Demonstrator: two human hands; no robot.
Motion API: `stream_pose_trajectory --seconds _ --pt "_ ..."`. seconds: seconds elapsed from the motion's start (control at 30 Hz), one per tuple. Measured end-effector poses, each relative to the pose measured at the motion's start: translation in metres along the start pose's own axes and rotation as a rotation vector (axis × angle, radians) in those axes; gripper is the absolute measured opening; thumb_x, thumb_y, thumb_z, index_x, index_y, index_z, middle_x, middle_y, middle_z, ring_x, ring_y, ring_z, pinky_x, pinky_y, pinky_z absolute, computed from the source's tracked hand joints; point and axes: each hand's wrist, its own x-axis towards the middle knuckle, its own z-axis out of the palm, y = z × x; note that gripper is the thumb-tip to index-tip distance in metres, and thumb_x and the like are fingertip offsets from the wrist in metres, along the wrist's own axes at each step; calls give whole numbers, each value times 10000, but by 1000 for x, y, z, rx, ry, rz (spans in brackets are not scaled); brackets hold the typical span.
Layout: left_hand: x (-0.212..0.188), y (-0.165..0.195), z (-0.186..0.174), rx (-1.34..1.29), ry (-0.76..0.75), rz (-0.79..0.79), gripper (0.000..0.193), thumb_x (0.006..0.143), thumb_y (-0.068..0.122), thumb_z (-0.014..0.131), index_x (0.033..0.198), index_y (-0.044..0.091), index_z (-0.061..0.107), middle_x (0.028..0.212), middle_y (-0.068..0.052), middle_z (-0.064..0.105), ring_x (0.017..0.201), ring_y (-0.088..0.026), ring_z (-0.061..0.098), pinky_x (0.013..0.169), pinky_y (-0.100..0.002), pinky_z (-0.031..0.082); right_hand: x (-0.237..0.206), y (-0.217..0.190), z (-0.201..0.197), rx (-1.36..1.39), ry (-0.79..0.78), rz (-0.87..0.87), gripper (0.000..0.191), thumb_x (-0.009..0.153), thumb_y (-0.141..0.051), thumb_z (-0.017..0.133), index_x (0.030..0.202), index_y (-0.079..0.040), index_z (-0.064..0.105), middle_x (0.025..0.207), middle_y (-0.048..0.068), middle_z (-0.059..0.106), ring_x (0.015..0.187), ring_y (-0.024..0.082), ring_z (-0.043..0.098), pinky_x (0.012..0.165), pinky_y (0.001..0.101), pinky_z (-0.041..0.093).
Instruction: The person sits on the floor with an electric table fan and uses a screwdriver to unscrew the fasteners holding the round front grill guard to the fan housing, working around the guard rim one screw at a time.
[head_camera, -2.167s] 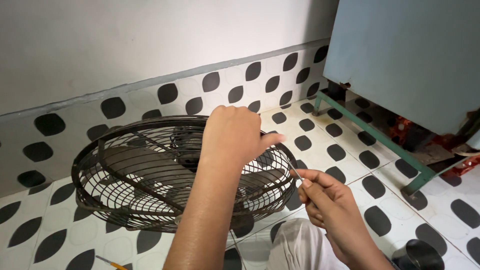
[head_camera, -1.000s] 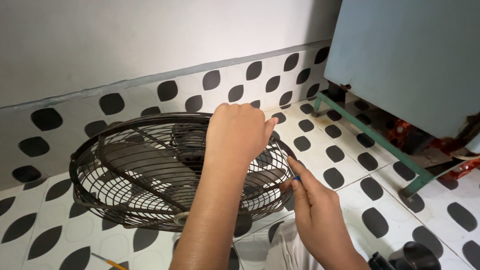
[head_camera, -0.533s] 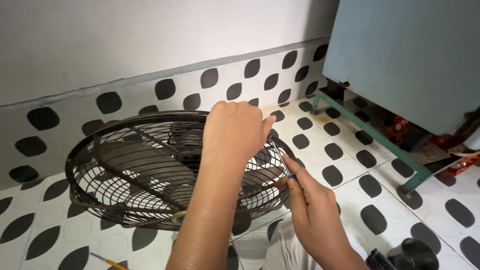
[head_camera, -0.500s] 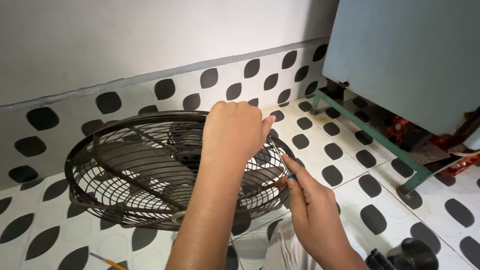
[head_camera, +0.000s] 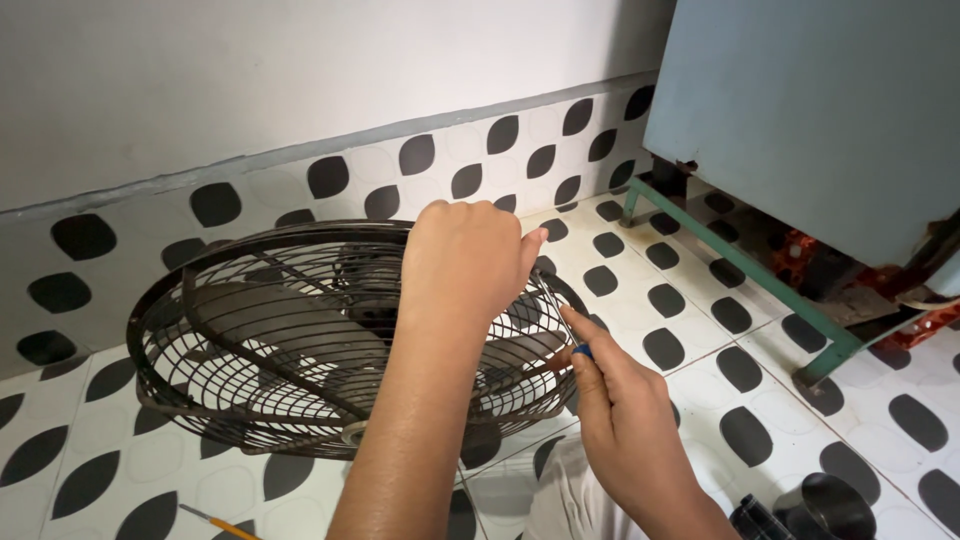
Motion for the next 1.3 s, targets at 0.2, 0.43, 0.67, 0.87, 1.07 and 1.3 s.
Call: stream_pose_trajectory --seconds 0.2,0.43,0.67,0.87,1.07,1.3 --pt "0 2 1 -12 20 -3 541 972 490 569 652 86 732 614 -91 675 632 -290 680 636 -431 483 1 4 1 2 1 -18 510 944 -75 517 1450 -120 571 672 55 697 451 109 432 433 301 389" --pt "0 1 0 -18 16 -5 460 953 389 582 633 92 728 603 -95 676 618 -297 678 642 -434 488 0 4 10 -272 190 -383 392 955 -50 564 1344 -22 605 961 195 721 771 319 716 673 411 572" --pt "-1 -1 -1 29 2 44 364 883 307 612 601 101 712 600 -92 682 583 -295 670 641 -427 491 3 -9 27 -516 173 -152 438 920 -105 573 1354 -61 619 912 191 711 740 406 696 645 485 570" --pt "-1 -3 1 23 20 81 347 864 299 622 592 102 711 602 -87 679 579 -289 667 650 -424 491 7 -23 23 -394 236 -236 318 944 -88 576 1238 -3 662 833 217 717 710 382 704 645 459 556" --pt "-2 -5 2 28 27 98 336 863 290 625 593 110 713 607 -83 679 591 -282 669 658 -425 494 12 -26 11 -102 98 134 370 960 -141 578 1310 -89 685 625 143 692 478 188 602 505 334 491" --pt "-2 -5 0 33 29 98 342 868 297 624 598 109 716 607 -80 680 587 -278 668 671 -425 495 17 -9 8 318 28 72 350 987 -83 514 1292 -5 667 682 10 594 529 45 451 464 238 392"
